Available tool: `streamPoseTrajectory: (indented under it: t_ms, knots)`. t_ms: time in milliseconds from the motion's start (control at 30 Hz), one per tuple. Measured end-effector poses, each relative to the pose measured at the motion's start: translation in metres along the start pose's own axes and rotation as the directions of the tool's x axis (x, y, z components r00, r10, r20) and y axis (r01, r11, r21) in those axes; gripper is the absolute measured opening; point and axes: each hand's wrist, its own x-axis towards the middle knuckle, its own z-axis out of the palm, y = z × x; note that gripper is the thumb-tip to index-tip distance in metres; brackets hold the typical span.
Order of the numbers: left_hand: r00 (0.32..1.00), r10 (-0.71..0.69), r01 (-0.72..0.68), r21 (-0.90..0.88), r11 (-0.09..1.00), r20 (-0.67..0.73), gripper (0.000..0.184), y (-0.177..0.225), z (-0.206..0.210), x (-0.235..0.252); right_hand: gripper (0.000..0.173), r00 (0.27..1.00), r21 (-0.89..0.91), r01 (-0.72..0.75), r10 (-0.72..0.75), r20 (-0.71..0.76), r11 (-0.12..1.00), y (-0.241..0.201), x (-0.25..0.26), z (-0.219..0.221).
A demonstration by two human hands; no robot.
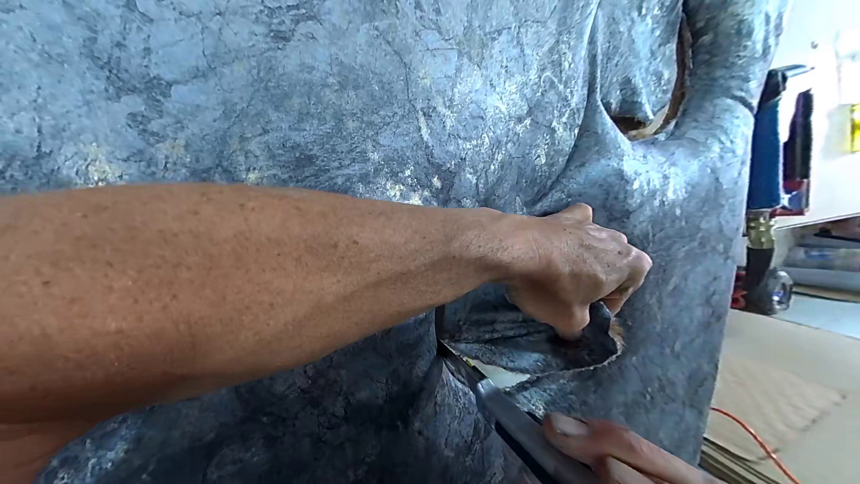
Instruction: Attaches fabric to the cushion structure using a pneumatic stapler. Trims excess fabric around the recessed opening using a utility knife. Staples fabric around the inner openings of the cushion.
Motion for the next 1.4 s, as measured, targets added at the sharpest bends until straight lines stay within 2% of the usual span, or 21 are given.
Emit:
streamPoseTrajectory:
  t_ms: [400, 500, 867, 1033, 1233, 1400]
  knots:
    - [0.999, -0.003, 0.003, -0.005, 1.000, -0.032, 0.012, -0.003, -0.005, 0.002, 0.019, 0.998, 0.003, -0.036, 0.036, -0.056, 0.999, 0.001, 0.013, 0.006]
    - [0.998, -0.003, 0.002, -0.018, 1.000, -0.057, 0.012, -0.003, -0.006, 0.003, 0.016, 0.995, -0.009, -0.006, 0.005, -0.096, 1.000, 0.006, 0.017, 0.013]
    - [0.996, -0.033, 0.028, -0.053, 0.998, -0.087, 0.013, -0.004, -0.010, 0.000, 0.016, 0.994, -0.020, -0.009, 0.007, -0.105, 1.000, 0.014, 0.030, 0.019]
    - [0.993, -0.041, 0.031, -0.089, 0.996, -0.113, 0.012, -0.006, -0.011, 0.000, 0.014, 0.987, -0.049, -0.046, 0.038, -0.159, 0.998, 0.014, 0.038, 0.020]
    - [0.988, -0.068, 0.053, -0.111, 0.992, -0.136, 0.015, -0.008, -0.015, 0.001, 0.026, 0.950, -0.058, -0.111, 0.089, -0.298, 0.992, 0.017, 0.044, 0.031]
    - [0.985, -0.074, 0.051, -0.148, 0.988, -0.155, 0.013, -0.010, -0.017, 0.001, 0.026, 0.934, -0.016, -0.139, 0.125, -0.336, 0.990, 0.015, 0.052, 0.031]
